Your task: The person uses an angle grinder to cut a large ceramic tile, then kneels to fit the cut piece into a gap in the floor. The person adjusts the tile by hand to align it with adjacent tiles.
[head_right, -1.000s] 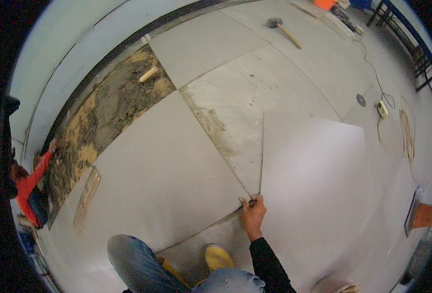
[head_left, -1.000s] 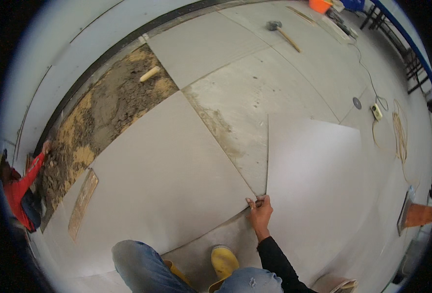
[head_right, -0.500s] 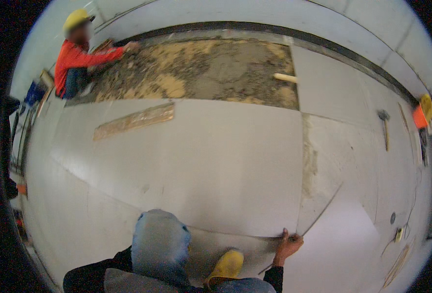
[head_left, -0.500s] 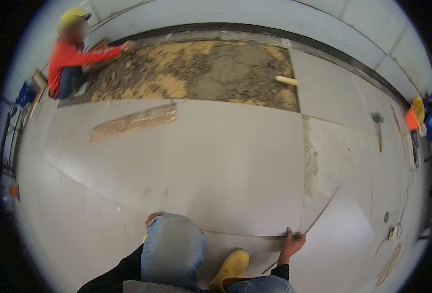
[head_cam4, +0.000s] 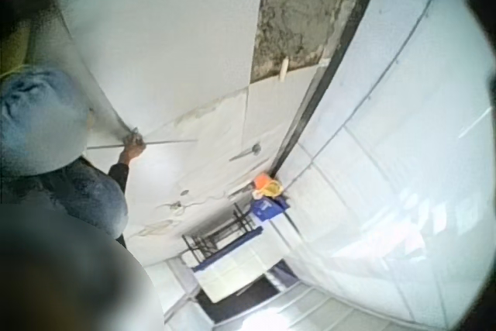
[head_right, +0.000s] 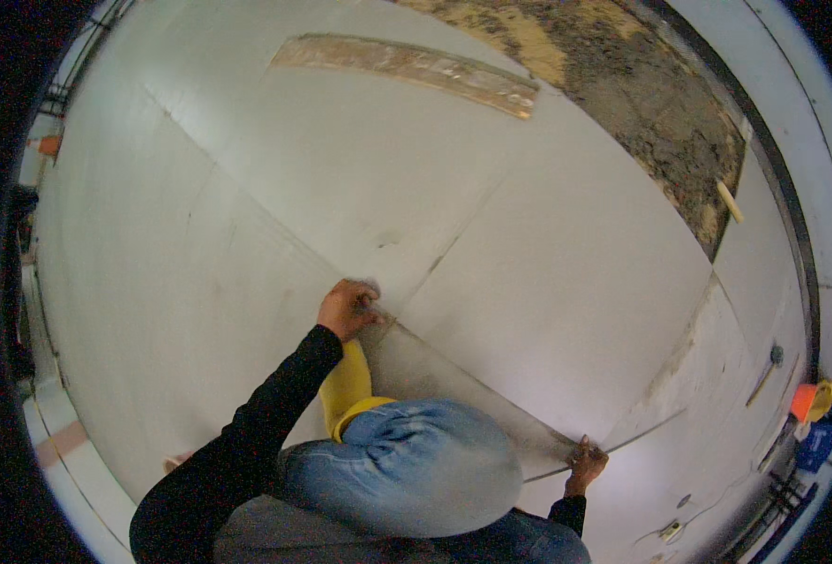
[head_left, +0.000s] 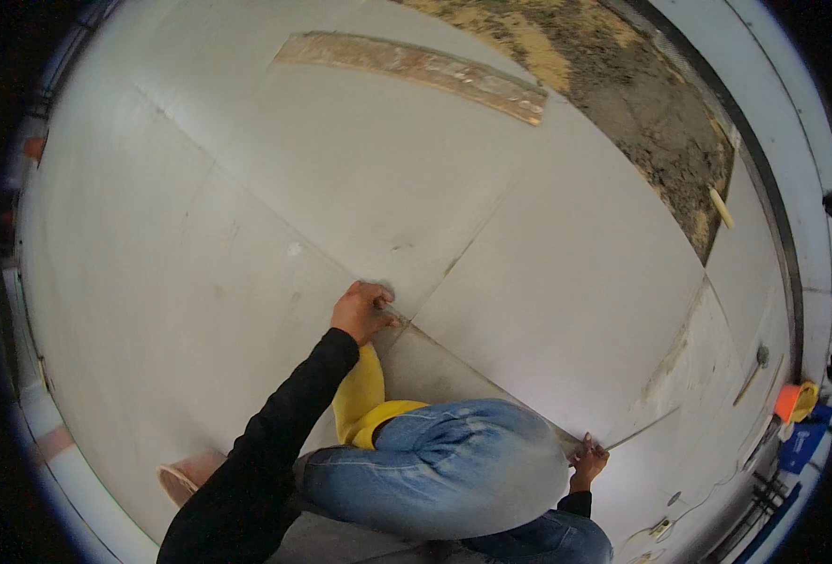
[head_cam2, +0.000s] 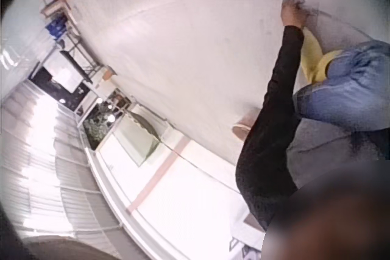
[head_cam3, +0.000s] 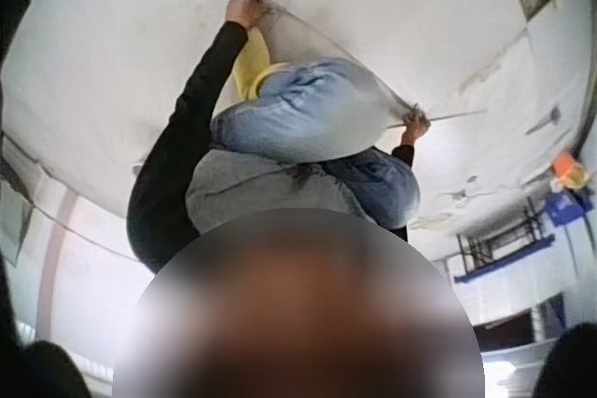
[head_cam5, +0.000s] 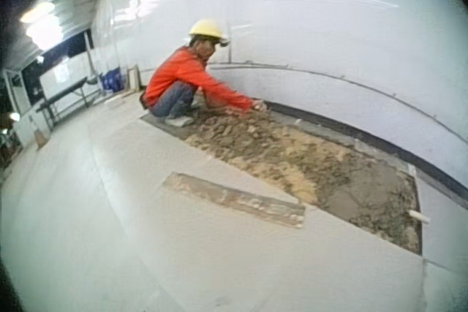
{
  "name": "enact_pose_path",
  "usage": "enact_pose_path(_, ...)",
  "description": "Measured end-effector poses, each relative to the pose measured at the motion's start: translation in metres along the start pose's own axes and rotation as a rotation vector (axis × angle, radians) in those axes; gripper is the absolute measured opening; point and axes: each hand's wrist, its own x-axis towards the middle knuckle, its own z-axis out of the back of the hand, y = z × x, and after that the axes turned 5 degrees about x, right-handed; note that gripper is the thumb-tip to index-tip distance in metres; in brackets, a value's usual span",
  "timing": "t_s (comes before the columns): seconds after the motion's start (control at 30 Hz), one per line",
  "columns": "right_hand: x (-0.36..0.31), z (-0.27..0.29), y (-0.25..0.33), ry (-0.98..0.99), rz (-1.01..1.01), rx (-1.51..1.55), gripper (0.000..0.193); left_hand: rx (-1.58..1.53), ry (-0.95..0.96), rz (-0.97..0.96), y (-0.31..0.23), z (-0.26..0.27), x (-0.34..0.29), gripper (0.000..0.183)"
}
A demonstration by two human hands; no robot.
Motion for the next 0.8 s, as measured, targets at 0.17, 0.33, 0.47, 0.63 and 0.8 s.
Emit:
enact_pose_path(0.17,0.003,0.002,0.012,-0.046,0.035,-0.388,0.058,0.11,0.052,-0.069,0.002,-0.008,0.0,0.04)
enact_pose_path(0.33,-0.02,-0.039,0.03,-0.144,0.84,-0.814,0.079,0.16,0.043,-0.257,-0.005,-0.012,0.005,0.038)
enact_pose_path(0.47,-0.081,-0.127,0.048,0.454,1.051,-0.907,0.086,0.279,0.007,-0.321,-0.008,-0.018,0.002,0.035)
enact_pose_path(0.63,-0.097,-0.181,0.065,0.435,1.35,-1.16,0.064,0.354,0.126,-0.364,-0.007,-0.022,-0.005,0.035)
enact_pose_path(0.8,-0.09,-0.175,0.058,0.474,1.267,-1.164,0.055,0.407,0.035,-0.386,-0.008,-0.024,-0.006,0.035)
